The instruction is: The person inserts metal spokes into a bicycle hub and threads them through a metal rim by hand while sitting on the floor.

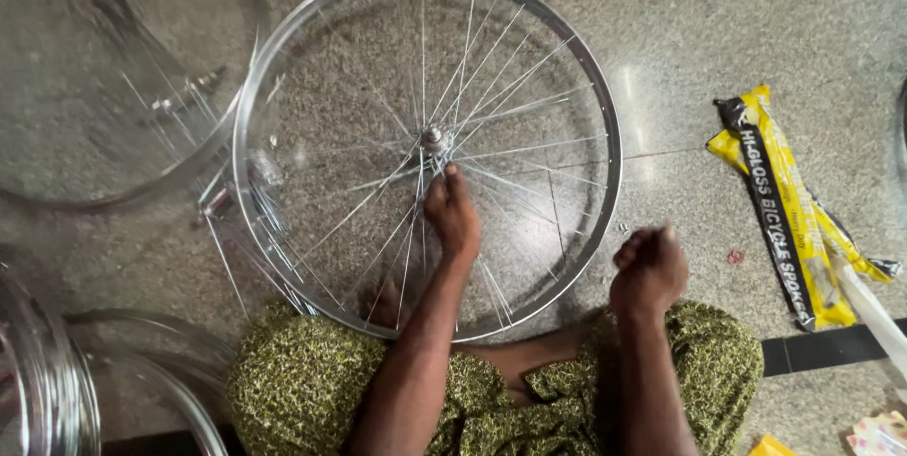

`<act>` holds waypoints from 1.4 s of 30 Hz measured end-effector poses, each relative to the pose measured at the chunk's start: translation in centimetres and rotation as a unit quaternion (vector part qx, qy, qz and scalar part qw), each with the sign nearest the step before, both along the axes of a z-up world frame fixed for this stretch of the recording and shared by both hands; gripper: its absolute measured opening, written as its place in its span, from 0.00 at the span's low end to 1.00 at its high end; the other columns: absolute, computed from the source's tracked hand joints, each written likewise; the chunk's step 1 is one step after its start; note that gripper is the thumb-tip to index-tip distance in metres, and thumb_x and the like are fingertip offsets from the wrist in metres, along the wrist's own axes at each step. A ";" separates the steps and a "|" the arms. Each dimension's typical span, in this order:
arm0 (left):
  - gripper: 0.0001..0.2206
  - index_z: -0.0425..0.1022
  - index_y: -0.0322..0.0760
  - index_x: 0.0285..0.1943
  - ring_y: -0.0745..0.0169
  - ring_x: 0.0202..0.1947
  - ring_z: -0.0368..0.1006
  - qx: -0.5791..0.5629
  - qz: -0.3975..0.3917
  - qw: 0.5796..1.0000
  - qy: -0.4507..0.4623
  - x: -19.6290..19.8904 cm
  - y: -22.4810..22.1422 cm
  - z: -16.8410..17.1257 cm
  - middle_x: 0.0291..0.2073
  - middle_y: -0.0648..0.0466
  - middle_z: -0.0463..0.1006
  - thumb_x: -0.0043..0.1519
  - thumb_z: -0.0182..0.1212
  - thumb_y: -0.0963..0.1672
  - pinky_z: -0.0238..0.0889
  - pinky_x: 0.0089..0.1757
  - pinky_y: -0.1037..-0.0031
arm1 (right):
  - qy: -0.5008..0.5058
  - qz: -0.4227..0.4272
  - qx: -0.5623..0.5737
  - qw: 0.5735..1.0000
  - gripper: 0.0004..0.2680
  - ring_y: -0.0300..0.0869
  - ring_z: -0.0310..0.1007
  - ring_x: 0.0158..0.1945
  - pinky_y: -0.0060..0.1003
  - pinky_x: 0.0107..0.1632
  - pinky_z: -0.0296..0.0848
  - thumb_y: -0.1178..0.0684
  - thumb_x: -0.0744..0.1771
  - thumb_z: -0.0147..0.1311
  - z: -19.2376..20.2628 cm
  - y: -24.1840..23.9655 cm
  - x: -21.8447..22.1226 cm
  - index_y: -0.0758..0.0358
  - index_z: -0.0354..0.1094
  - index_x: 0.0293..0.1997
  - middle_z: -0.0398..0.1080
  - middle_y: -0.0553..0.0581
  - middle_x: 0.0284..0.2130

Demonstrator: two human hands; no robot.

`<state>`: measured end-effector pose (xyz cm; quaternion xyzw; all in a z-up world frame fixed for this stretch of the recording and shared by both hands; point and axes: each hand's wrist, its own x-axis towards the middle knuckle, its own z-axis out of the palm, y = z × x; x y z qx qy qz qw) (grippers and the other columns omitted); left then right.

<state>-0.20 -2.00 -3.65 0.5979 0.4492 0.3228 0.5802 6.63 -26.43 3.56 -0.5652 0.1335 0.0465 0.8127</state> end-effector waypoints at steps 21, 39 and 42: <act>0.08 0.68 0.37 0.32 0.70 0.12 0.55 -0.330 0.035 0.917 -0.223 0.4 -1.1 2.7 0.16 0.58 0.60 0.65 0.57 0.42 0.60 0.19 0.72 | -0.094 0.635 -0.239 0.729 0.12 0.32 0.70 0.31 0.30 0.35 0.69 0.47 0.71 0.53 -2.2 19.4 8.2 0.64 0.78 0.48 0.76 0.53 0.31; 0.18 0.70 0.33 0.33 0.73 0.19 0.53 -0.118 0.052 0.983 -0.132 1.3 -3.2 0.6 0.20 0.61 0.59 0.70 0.54 0.50 0.47 0.23 0.74 | 0.256 0.495 0.045 0.829 0.08 0.33 0.47 0.17 0.28 0.17 0.52 0.56 0.72 0.43 -4.9 19.3 9.8 0.61 0.65 0.34 0.53 0.44 0.17; 0.22 0.64 0.34 0.31 0.72 0.20 0.53 -0.058 0.053 0.992 -0.102 1.1 -3.2 -0.4 0.20 0.61 0.58 0.71 0.52 0.53 0.48 0.24 0.74 | 0.273 0.496 0.251 0.785 0.11 0.34 0.48 0.20 0.28 0.19 0.51 0.57 0.72 0.43 -6.2 20.0 9.1 0.58 0.60 0.29 0.53 0.46 0.20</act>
